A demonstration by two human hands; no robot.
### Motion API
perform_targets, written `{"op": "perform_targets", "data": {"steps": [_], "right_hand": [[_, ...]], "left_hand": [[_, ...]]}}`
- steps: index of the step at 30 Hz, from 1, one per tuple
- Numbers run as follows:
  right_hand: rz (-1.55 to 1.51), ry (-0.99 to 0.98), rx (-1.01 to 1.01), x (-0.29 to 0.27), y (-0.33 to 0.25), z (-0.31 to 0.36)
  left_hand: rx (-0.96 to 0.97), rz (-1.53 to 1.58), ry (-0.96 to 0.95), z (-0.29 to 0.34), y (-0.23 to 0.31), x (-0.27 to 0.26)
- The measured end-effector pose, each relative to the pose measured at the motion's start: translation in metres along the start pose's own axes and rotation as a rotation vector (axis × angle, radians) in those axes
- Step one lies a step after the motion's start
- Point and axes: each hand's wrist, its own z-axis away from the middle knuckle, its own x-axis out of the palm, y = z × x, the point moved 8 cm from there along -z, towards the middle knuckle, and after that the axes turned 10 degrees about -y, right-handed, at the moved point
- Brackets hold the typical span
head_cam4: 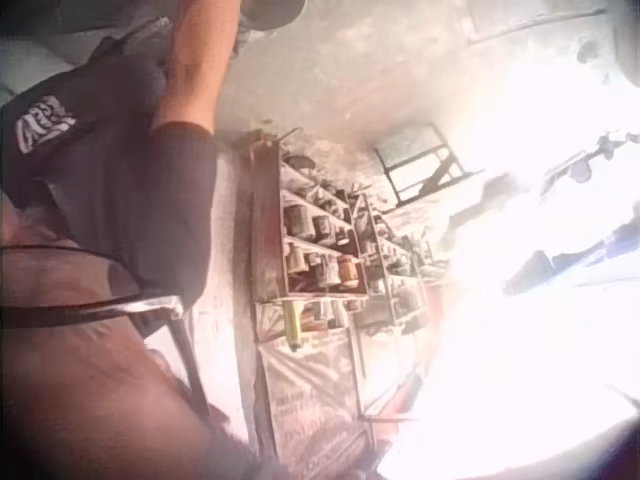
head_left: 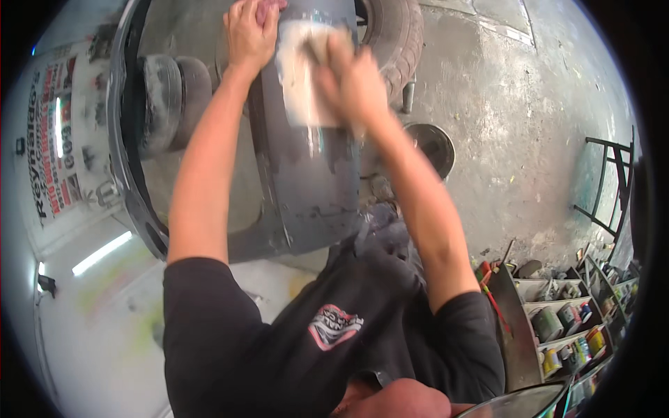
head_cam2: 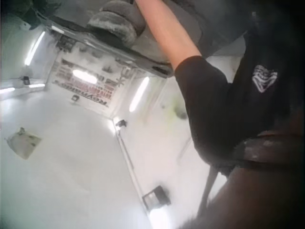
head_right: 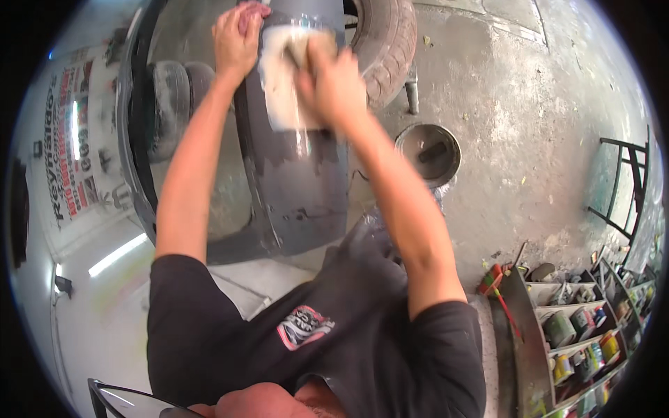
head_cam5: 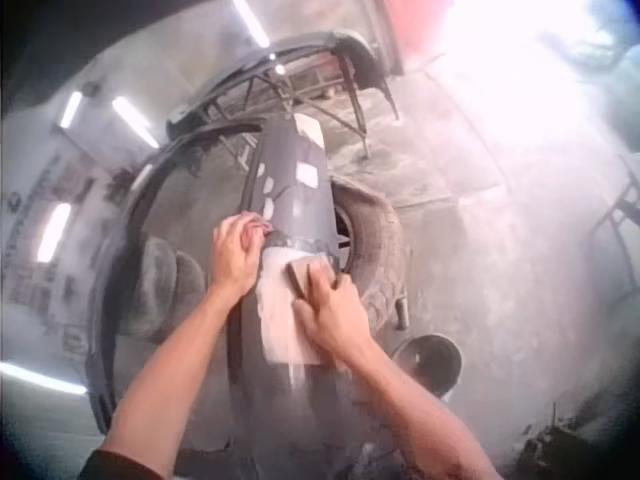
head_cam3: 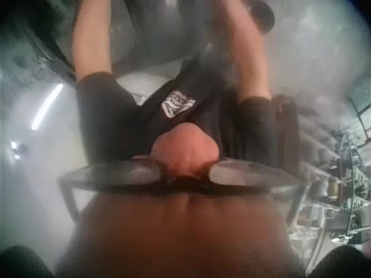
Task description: The person prepares a sanding block, wets a cloth in a bucket of water, and wet-sands a car panel using the sanding block while wiping the surface with the cloth.
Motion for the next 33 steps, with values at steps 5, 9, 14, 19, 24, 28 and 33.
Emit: {"op": "perform_targets", "data": {"steps": [5,9,14,19,24,28,33], "right_hand": [[0.042,0.011,-0.005,0.002,0.002,-0.034],[0.134,-0.068,-0.303,0.035,-0.047,0.088],[0.092,0.005,-0.023,-0.008,0.01,-0.038],[0.155,-0.002,-0.014,0.018,0.003,-0.012],[0.158,-0.028,-0.274,0.02,-0.037,0.087],[-0.016,-0.049,0.051,-0.01,0.015,-0.04],[0.062,-0.023,-0.072,0.014,-0.017,0.018]], "left_hand": [[-0.125,-0.002,-0.011,0.001,0.0,0.007],[-0.186,-0.014,-0.01,0.013,-0.005,-0.019],[-0.112,0.07,0.025,-0.003,0.008,-0.005],[-0.145,0.07,0.045,0.011,0.002,-0.005],[-0.103,0.033,0.096,0.009,0.006,-0.023],[0.036,-0.044,0.017,-0.007,0.01,0.006],[-0.041,0.012,-0.012,0.013,-0.022,0.015]]}}
